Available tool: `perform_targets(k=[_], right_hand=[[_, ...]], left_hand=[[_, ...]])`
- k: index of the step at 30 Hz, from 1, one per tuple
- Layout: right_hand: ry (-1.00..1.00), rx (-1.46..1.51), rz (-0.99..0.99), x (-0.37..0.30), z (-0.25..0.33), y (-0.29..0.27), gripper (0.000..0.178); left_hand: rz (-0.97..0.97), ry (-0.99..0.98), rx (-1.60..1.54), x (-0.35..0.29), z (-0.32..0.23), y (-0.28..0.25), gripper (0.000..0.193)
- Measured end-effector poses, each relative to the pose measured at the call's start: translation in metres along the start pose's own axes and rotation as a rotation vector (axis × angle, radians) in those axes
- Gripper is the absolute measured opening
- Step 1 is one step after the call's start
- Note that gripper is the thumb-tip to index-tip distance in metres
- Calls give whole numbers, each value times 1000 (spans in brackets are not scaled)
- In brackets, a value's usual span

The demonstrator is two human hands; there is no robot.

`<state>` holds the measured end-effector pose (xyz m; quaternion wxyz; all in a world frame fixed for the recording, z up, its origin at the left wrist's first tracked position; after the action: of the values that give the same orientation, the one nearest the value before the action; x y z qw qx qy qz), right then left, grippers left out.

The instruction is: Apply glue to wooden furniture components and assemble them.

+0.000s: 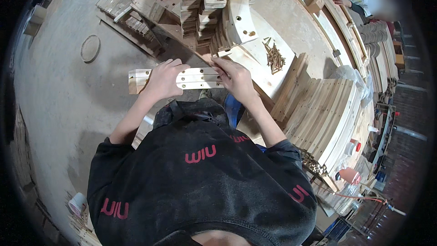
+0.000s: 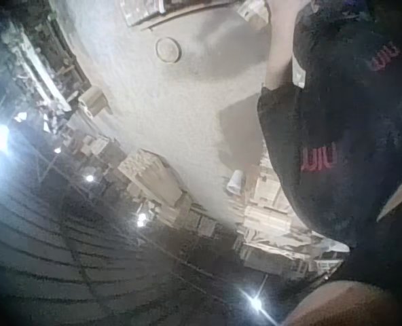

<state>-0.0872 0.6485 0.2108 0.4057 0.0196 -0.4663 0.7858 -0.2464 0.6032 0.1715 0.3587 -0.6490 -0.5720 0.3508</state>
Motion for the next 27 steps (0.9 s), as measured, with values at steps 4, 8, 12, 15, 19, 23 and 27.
perform_targets(k=[4,8,12,15,19,23,27], right_hand=[[182,194,15,-8,-6,2,28],[243,137,33,-15,-18,2,31],[333,297,-109,-22,-28,-2,31],[262,79,-81,-17,-18,-12,30],[339,95,-114,-26,-38,-15,24],[430,15,-380,-41,-120,-47,18],[625,-346,-398,-54,-197,-84,31]], left_hand=[[-2,13,-13,0,-5,0,52],[6,4,-11,2,-5,2,54],[28,-14,-17,2,-10,1,54],[24,-9,-30,1,-11,2,55],[11,-3,-30,-2,-16,1,50],[48,-31,-29,-2,-12,7,55],[48,-25,-19,-4,-13,8,55]])
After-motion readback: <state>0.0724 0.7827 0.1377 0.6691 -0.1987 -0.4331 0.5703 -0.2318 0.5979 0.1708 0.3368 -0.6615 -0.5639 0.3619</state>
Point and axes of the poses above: each hand's wrist, its own x-axis towards the middle knuckle, its own y-axis out of the palm, z = x × y, the point moved 8 cm from there along x, towards the middle knuckle, and after that the axes turned 12 degrees about -y, right-handed, at the moved point
